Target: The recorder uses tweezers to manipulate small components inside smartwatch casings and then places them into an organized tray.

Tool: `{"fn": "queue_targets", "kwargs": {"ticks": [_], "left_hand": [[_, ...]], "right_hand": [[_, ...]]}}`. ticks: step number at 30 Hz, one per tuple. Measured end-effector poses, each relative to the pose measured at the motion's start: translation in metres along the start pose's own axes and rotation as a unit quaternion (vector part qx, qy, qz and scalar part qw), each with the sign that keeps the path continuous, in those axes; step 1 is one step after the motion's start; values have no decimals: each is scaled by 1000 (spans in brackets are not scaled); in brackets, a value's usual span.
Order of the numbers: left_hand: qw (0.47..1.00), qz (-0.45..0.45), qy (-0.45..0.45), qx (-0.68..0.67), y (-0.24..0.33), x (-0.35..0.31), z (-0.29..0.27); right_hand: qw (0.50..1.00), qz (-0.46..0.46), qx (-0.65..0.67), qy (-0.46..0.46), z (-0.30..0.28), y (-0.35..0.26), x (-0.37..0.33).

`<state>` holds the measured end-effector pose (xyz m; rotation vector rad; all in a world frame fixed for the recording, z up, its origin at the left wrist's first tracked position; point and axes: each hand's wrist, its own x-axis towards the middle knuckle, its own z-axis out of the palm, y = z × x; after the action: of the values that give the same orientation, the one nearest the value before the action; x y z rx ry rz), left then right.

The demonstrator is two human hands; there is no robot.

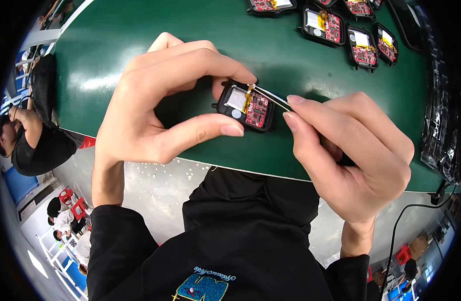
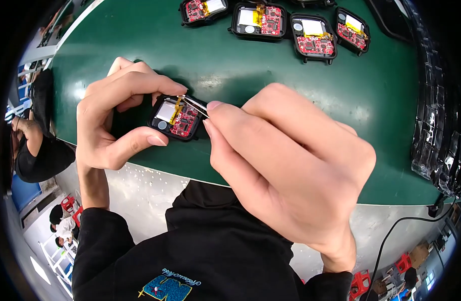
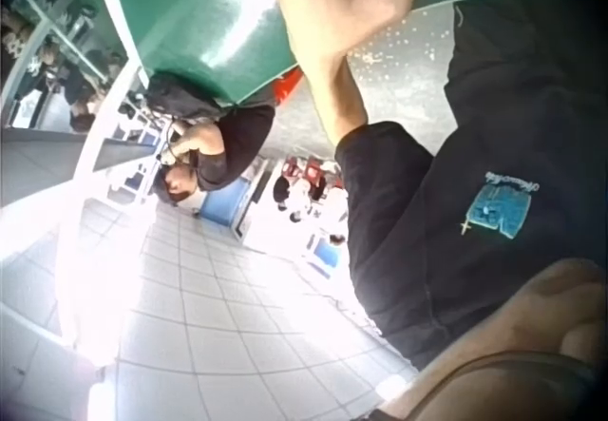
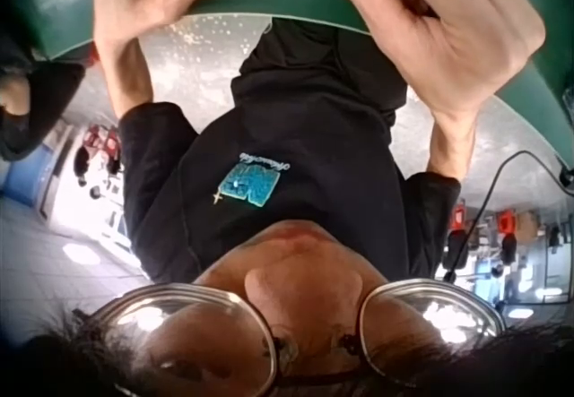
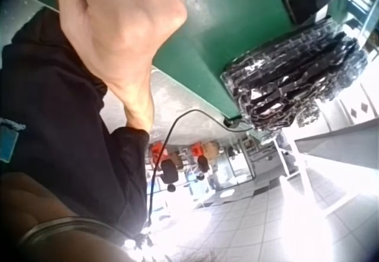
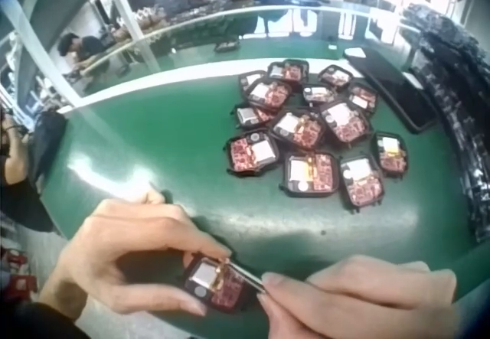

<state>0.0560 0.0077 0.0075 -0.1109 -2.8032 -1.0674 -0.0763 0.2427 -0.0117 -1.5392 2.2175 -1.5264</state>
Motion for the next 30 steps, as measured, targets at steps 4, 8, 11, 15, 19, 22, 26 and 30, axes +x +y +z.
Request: {"fn": "queue_targets", "kwargs": {"ticks": [4,8,11,15,19,22,26,30], "left_hand": [[999,-23,-22,-2,0,1,-3],[999,-37,-35,0,-2,2,-7],[999,-32,-24,-27,-6,-1,-6],[998,-26,-42,-33,-7,0,-9],[998,8,-49,-45,-11,0,-10],[997,24,-52,-44,-12,2,-9],[996,19,-77,-35,-11,3,-13],[996,16,-87,-17,-8,3,-14]], "right_hand": [[1000,-4,4,2,2,2,0],[1000,-15,9,11,4,5,0],[1000,-14,7,2,2,1,1],[999,9,32,-14,-3,2,1],[998,24,50,-25,-6,1,3],[997,44,58,-35,-7,0,2],[996,45,57,-45,-8,0,3],[996,34,47,-65,-9,0,4]]}}
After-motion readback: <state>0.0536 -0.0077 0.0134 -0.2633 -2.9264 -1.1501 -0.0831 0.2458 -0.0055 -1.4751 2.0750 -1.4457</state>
